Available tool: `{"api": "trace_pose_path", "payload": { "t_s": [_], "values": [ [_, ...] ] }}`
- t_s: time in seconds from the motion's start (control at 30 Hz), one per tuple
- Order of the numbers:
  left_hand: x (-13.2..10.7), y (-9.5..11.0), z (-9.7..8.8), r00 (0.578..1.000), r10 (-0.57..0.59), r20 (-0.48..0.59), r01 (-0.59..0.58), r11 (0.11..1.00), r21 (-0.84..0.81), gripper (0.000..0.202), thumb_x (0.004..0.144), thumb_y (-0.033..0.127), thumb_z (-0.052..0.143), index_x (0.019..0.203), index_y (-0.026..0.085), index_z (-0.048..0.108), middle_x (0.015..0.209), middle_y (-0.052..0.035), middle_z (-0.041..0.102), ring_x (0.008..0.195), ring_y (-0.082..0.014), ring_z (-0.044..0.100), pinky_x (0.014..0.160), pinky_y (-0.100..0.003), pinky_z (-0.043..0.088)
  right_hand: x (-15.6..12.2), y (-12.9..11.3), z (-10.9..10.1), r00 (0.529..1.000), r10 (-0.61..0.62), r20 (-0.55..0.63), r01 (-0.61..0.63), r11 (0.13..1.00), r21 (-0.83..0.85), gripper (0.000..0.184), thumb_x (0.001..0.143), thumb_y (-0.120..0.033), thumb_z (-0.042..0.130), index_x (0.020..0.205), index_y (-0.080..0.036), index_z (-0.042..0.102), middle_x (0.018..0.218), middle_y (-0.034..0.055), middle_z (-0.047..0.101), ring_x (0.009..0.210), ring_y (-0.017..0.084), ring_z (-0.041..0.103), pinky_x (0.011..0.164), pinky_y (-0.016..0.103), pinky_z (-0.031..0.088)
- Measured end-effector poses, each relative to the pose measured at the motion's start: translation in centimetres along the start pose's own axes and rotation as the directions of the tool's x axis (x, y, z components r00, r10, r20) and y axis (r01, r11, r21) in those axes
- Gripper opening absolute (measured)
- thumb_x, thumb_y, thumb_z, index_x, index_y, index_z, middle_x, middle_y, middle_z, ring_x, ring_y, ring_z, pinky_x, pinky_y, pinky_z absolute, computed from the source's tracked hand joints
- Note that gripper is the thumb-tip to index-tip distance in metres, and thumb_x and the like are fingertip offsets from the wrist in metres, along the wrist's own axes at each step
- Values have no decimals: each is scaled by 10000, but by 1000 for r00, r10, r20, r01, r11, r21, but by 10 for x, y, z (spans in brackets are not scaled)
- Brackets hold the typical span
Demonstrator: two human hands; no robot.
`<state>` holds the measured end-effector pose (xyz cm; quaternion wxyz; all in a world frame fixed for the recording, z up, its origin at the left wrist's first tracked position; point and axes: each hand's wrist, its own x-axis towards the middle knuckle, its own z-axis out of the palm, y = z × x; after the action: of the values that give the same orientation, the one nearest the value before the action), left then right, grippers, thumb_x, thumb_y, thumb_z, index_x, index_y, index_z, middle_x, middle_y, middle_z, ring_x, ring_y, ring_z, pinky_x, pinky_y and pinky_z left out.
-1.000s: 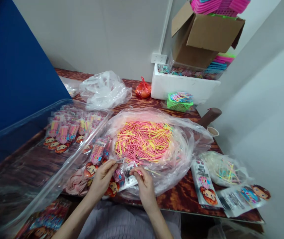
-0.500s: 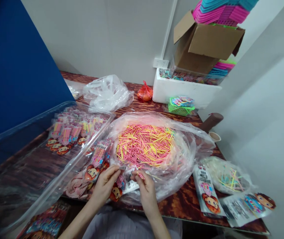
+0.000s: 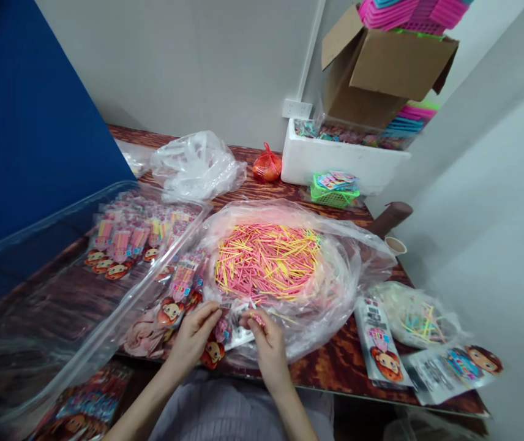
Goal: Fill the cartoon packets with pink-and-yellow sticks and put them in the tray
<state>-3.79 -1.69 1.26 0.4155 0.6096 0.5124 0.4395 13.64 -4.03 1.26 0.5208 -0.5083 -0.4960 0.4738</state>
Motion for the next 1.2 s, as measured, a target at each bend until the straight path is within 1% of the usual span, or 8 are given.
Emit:
{"api": "trace_pose_path", "payload": {
  "t_s": [0.37, 0.5, 0.67, 0.93, 1.0, 1.1, 1.17, 1.2],
  "values": [
    [-4, -1, 1, 999, -9, 39, 9, 1000, 14, 227, 926, 336, 490, 806, 188, 613, 776, -15, 578, 766, -168, 564, 717, -255, 428, -2, 2, 3, 1000, 23, -17, -22, 998, 60, 181, 865, -372, 630, 910, -229, 732, 805, 31, 714, 750, 191, 680, 730, 291, 542],
    [-4, 0, 2, 999, -14, 38, 14, 1000, -11, 217, 920, 329, 492, 835, 186, 632, 809, -24, 606, 785, -172, 573, 736, -260, 438, -3, 0, 3, 999, 38, -21, -37, 998, 58, 181, 863, -378, 631, 904, -234, 732, 811, 35, 716, 746, 202, 683, 737, 312, 546],
    [-5, 3, 3, 999, -8, 51, 10, 1000, -25, 220, 920, 320, 495, 822, 184, 639, 787, -19, 596, 768, -169, 568, 714, -256, 433, -5, -1, 1, 999, 44, -29, -43, 998, 39, 184, 861, -390, 627, 881, -235, 724, 797, 37, 711, 742, 210, 673, 743, 326, 545],
    [-5, 6, 4, 997, -20, 68, 22, 1000, -20, 226, 927, 320, 486, 798, 181, 610, 777, -17, 574, 761, -167, 550, 713, -257, 420, -5, 1, 2, 999, 33, -6, -33, 998, 47, 182, 872, -380, 620, 887, -226, 716, 787, 29, 707, 752, 197, 662, 739, 307, 531],
    [-4, 6, 4, 997, -16, 82, 18, 1000, -17, 233, 933, 320, 480, 793, 181, 604, 773, -16, 563, 761, -165, 541, 710, -256, 413, -3, 3, 0, 999, 35, -15, -34, 998, 61, 200, 865, -395, 628, 888, -215, 712, 794, 31, 708, 763, 196, 663, 738, 305, 528],
    [-3, 8, 4, 994, -1, 105, 2, 1000, -14, 249, 940, 325, 474, 781, 180, 600, 780, -22, 564, 769, -168, 536, 713, -256, 403, 8, -1, -5, 993, 57, -107, -43, 991, 126, 223, 843, -415, 656, 901, -204, 699, 798, 31, 717, 765, 191, 665, 755, 310, 519],
    [-3, 10, 5, 991, 4, 132, -3, 1000, -13, 271, 944, 332, 469, 754, 181, 590, 771, -22, 559, 761, -168, 530, 704, -255, 397, 21, -11, -8, 984, 72, -165, -32, 972, 233, 222, 843, -419, 657, 900, -206, 683, 806, 34, 728, 792, 198, 673, 797, 338, 513],
    [-3, 12, 6, 989, 7, 148, -5, 1000, -13, 282, 945, 335, 468, 740, 181, 583, 763, -20, 554, 754, -166, 527, 699, -254, 393, 28, -18, -8, 983, 75, -169, -21, 953, 302, 216, 848, -420, 652, 894, -210, 676, 815, 37, 734, 818, 207, 680, 824, 359, 510]
  ]
}}
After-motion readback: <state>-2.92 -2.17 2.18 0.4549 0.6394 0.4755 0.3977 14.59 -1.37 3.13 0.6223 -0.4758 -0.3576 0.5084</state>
